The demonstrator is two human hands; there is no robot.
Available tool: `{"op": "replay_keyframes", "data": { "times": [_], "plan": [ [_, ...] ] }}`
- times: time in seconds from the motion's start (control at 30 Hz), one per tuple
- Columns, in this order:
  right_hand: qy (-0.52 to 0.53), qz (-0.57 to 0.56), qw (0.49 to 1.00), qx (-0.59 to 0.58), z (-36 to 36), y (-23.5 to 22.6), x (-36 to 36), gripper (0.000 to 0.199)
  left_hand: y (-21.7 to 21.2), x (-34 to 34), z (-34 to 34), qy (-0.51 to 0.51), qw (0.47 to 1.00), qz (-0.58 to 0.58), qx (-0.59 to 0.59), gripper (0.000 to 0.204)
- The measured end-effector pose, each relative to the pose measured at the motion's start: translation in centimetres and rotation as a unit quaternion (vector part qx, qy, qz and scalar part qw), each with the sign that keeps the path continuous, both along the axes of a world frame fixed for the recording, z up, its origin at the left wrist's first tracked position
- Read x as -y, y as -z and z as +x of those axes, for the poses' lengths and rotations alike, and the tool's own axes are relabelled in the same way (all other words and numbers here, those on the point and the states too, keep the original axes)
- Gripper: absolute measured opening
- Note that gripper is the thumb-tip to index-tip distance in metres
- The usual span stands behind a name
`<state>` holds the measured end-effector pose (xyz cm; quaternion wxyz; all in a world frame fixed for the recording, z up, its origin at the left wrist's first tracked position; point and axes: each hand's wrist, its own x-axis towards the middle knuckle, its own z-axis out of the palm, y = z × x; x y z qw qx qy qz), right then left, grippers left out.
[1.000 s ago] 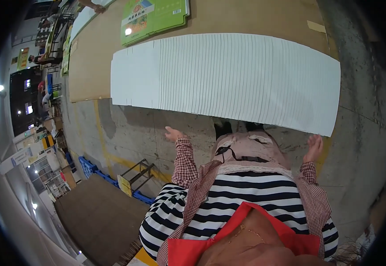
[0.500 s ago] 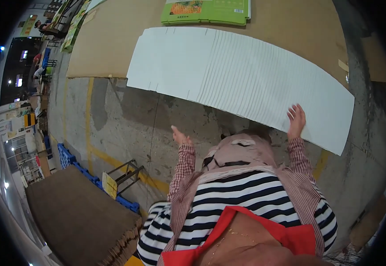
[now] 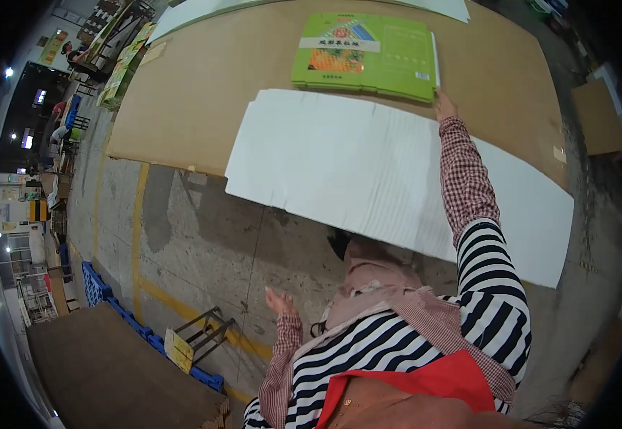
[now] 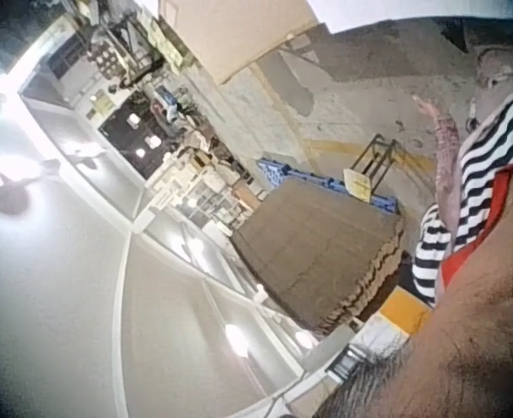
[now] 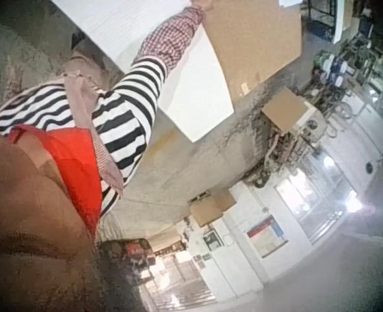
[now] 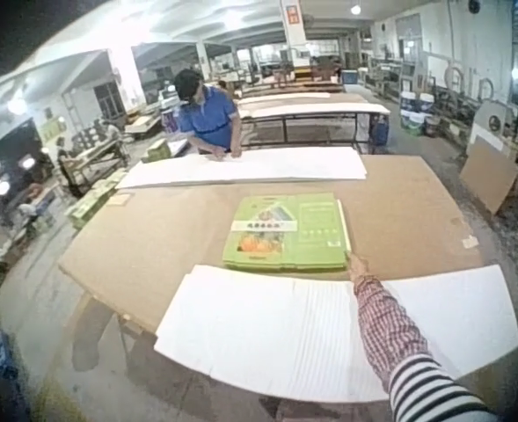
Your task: Organizing and counting large stacks of folded paper inserts on a table.
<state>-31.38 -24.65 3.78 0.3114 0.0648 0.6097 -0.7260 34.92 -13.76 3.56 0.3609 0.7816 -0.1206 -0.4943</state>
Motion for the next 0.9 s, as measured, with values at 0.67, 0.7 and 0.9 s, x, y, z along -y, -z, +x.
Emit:
{"op": "replay_keyframes", "data": {
  "times": [0.67,0.7,0.9],
  "plan": [
    [0.051,0.237,0.97,0.005,-6.9,1.6,4.4,0.052,0.9,4.1,12.9,0.314,0.855,0.126,0.393,0.08],
    [0.052,0.248,0.967,0.026,-7.6,1.6,4.3,0.05,2.0,4.2,13.9,0.293,0.865,0.126,0.388,0.08],
    [0.083,0.098,0.988,0.081,-8.3,1.0,4.7,0.052,2.4,6.6,16.3,0.366,0.848,0.039,0.381,0.074]
  ]
}}
